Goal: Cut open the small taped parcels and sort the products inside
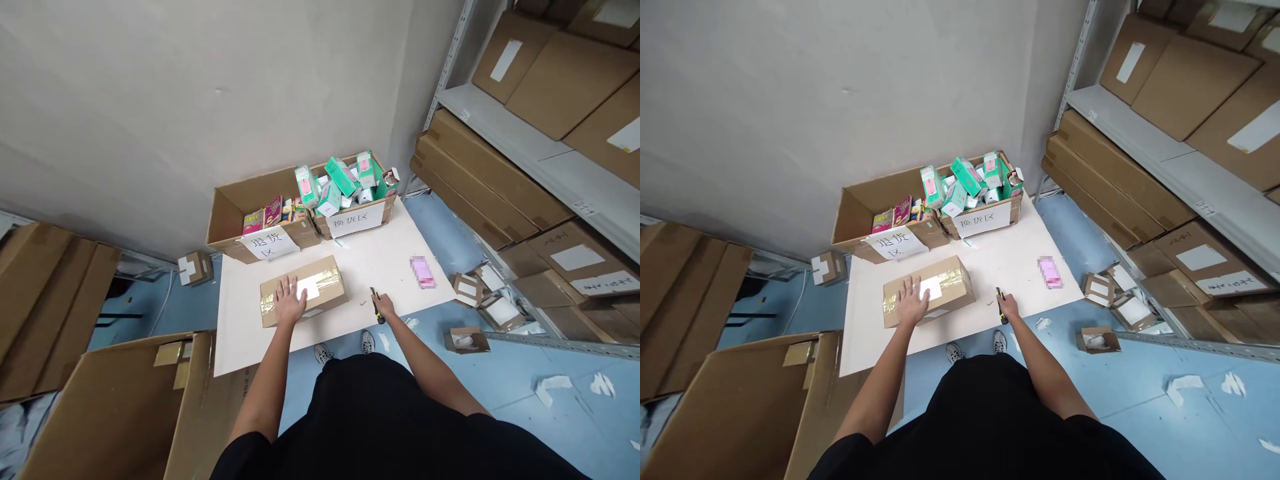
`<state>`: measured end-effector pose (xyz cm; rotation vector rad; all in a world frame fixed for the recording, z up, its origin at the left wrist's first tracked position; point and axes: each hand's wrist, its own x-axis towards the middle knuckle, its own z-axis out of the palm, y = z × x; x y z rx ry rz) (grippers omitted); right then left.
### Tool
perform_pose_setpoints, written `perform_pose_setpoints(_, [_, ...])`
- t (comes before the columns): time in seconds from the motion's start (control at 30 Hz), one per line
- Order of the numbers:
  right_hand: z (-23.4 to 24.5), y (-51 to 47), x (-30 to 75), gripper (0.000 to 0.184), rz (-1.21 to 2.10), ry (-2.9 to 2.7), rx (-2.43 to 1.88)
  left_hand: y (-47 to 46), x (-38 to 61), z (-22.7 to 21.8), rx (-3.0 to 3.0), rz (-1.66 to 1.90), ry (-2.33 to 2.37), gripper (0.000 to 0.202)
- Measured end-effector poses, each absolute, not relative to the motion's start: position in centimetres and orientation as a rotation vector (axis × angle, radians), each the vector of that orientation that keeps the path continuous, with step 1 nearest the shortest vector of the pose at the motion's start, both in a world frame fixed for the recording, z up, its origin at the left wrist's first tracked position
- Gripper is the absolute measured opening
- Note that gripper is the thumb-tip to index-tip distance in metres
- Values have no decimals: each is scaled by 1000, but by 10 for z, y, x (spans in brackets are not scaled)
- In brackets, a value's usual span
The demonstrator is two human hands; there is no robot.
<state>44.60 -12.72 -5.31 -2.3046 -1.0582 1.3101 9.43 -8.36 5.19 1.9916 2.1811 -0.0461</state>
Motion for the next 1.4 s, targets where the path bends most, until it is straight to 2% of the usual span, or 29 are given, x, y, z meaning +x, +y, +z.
perform_pose_setpoints(0.07, [-57, -119, 457, 34, 1241, -1052, -2303, -83, 93, 51, 1994, -50, 2179, 76])
perform_pose_setpoints(0.2, [-45, -88, 478, 60, 1146, -989, -2309, -83, 94, 49, 2004, -48, 2180, 76])
perform_pose_setpoints(0.27, [-33, -79, 474, 65, 1054, -1018, -2281, -82, 95, 50, 2011, -41, 2178, 75])
perform_pose_setpoints(0.43, [6, -97, 404, 49, 932, -1312, -1860, -69, 86, 62, 2005, -66, 2139, 71])
perform_pose_setpoints(0.57, [28, -127, 339, 47, 815, -1699, -1595, -53, 52, 81, 2080, -184, 1937, 71])
perform_pose_setpoints(0.63, [30, -138, 320, 55, 743, -1930, -1550, -46, 35, 87, 2085, -214, 1915, 85])
perform_pose_setpoints(0.7, [27, -145, 308, 70, 656, -2124, -1574, -42, 25, 87, 2021, -210, 1973, 99])
perform_pose_setpoints(0.77, [22, -145, 301, 85, 568, -2242, -1652, -38, 23, 84, 1953, -186, 2034, 104])
perform_pose_setpoints(0.83, [19, -138, 298, 91, 515, -2290, -1733, -37, 28, 80, 1935, -149, 2080, 101])
perform_pose_setpoints(1.0, [33, -102, 297, 85, 587, -2326, -1880, -42, 47, 75, 1964, -65, 2226, 84])
perform_pose_setpoints(1.23, [62, -87, 281, 68, 626, -2215, -2087, -54, 51, 76, 2181, -221, 2220, 84])
perform_pose_setpoints(1.4, [64, -81, 263, 64, 679, -1999, -2252, -58, 53, 91, 2173, -236, 2110, 75])
